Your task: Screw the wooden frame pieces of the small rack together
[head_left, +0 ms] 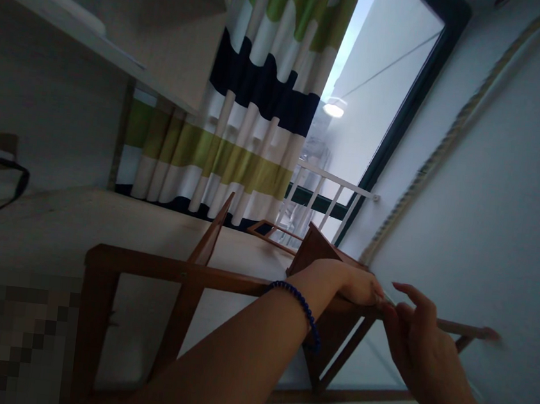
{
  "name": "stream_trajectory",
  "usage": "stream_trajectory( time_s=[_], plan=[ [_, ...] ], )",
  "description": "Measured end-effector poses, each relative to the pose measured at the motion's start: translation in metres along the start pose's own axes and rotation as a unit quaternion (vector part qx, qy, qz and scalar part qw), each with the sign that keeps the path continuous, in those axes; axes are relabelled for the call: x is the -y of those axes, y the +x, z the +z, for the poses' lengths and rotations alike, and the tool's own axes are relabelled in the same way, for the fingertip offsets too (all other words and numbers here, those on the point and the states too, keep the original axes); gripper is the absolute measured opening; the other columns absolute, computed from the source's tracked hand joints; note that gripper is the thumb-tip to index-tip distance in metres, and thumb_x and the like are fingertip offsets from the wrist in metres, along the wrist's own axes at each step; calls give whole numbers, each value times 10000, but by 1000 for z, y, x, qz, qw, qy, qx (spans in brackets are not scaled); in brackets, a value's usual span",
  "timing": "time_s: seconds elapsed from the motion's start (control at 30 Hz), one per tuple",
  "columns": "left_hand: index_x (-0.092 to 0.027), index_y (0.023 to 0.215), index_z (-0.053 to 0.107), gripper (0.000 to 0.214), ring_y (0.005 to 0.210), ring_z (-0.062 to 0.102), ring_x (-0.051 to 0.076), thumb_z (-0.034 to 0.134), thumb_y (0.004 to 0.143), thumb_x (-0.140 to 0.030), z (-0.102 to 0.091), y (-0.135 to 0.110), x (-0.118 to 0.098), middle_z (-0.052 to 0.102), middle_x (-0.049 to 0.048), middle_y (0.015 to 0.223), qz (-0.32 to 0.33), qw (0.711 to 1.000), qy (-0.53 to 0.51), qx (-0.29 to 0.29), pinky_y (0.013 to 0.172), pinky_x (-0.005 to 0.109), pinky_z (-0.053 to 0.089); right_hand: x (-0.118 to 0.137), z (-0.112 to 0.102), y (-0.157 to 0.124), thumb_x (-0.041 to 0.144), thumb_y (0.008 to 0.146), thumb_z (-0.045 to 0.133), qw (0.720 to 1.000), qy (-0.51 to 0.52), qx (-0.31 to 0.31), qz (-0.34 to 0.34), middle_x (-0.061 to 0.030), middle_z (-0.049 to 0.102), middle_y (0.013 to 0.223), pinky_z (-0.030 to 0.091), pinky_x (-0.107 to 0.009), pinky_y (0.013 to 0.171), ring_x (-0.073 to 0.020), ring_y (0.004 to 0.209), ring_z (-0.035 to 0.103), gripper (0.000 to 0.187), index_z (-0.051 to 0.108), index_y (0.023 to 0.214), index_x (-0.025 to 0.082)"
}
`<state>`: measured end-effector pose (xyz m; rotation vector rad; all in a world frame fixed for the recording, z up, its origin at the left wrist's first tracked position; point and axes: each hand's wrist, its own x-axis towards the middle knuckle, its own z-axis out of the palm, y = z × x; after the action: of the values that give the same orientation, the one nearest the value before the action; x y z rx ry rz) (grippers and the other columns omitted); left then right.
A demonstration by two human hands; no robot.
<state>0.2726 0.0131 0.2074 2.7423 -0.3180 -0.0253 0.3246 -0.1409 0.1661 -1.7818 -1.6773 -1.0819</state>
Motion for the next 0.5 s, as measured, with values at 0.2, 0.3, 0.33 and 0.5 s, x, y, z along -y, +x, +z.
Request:
stream_trajectory(
  time_s=[0.2,0.3,0.33,0.5],
  plan=[
    [-135,1095,553,332,923,549,165,346,848,-212,0,0,1,588,54,1070,-3,1000,-8,1,840,300,410,8,-14,6,434,915,305,967,158,70,187,4,562,591,417,-270,433,-170,423,522,373,337,1173,166],
    [-126,1115,544,349,952,545,177,368,819,-182,0,1,1,576,69,1110,-5,1000,-3,8,835,300,416,2,-12,6,463,889,369,939,249,54,232,36,524,531,421,-260,414,-159,398,493,368,356,1148,202],
    [-118,1117,543,358,964,542,183,373,805,-164,-1,1,1,568,78,1126,-6,1000,1,9,832,302,418,-1,-10,5,475,880,392,928,277,45,245,38,526,525,426,-257,413,-159,402,498,369,366,1135,210],
    [-114,1112,545,357,991,536,205,374,814,-212,-1,2,1,562,98,1138,-5,1000,16,8,826,321,424,-7,-8,4,508,817,495,874,378,17,304,13,579,536,430,-242,388,-161,393,521,389,402,1046,208]
  ],
)
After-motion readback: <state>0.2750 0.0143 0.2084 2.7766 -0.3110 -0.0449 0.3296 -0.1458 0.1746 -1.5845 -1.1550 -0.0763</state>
